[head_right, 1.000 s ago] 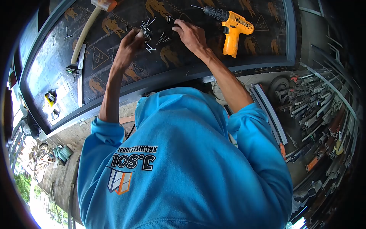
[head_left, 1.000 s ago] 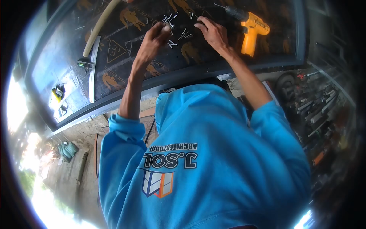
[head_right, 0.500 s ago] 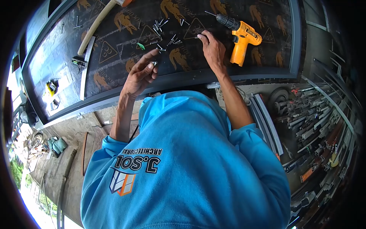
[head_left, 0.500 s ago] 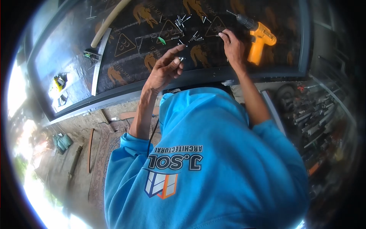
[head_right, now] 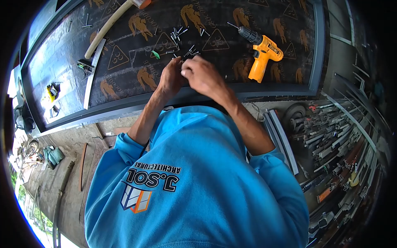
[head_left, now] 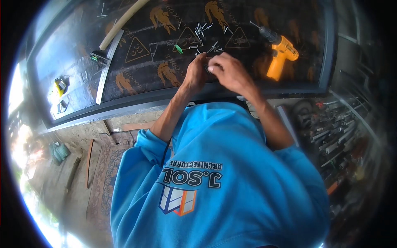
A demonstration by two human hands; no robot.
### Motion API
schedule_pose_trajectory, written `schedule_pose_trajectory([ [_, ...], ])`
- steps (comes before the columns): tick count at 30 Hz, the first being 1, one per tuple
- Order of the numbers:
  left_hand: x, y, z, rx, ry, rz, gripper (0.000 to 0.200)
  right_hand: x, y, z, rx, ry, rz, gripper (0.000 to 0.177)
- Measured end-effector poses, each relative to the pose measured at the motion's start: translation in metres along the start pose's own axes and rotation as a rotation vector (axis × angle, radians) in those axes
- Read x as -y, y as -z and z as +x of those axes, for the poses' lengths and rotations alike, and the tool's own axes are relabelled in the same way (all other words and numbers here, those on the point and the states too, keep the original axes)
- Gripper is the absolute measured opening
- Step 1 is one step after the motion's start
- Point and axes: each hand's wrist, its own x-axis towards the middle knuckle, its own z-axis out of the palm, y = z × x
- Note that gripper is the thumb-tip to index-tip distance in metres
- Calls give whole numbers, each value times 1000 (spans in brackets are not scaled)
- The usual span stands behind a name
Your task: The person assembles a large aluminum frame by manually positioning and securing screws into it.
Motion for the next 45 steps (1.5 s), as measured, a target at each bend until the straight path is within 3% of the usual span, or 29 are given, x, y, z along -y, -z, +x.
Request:
schedule_pose_trajectory([
  [2,-6,-7,-9,21,44,-122,31,2,-17,-1,-53,224,-107,21],
  [5,-13,7,-8,109,32,-140,25,0,-7,30,-64,157,109,21],
  [6,-20,8,-15,64,46,-80,24,0,4,47,-157,171,-72,19],
  [9,-26,16,-34,75,160,116,28,-42,4,105,-332,324,-140,16],
  [11,-10,21,-44,159,285,-19,28,-58,4,124,-309,468,-364,15],
  [14,-14,15,-52,125,147,97,28,-60,10,127,-242,489,-390,13],
  [16,-21,13,-46,21,-107,347,29,-61,15,123,-252,506,-421,12],
  [17,-22,9,-45,19,-102,336,29,-62,16,119,-263,527,-445,11],
  [21,-28,2,-31,-12,-96,82,32,-38,16,84,-348,391,-295,10],
  [23,-28,-5,-29,-13,-70,-7,34,-16,10,58,-105,-3,96,12],
  [25,-28,-3,-27,-12,-46,-44,35,-9,5,47,71,-27,289,14],
  [26,-28,-2,-26,-14,-23,-80,36,-16,0,61,-235,211,38,19],
  [27,-28,1,-27,-15,-18,-76,36,-16,2,74,-286,191,-18,22],
  [29,-29,7,-26,-35,-44,106,34,-34,-2,101,-283,285,-162,24],
  [33,-33,18,-32,-27,-86,172,31,-45,-13,117,-245,336,-291,26],
  [39,-39,28,-32,-92,-153,224,31,-46,-15,111,-329,339,-161,20],
  [45,-47,26,-28,-65,-192,76,31,-23,0,80,-138,60,263,12],
])
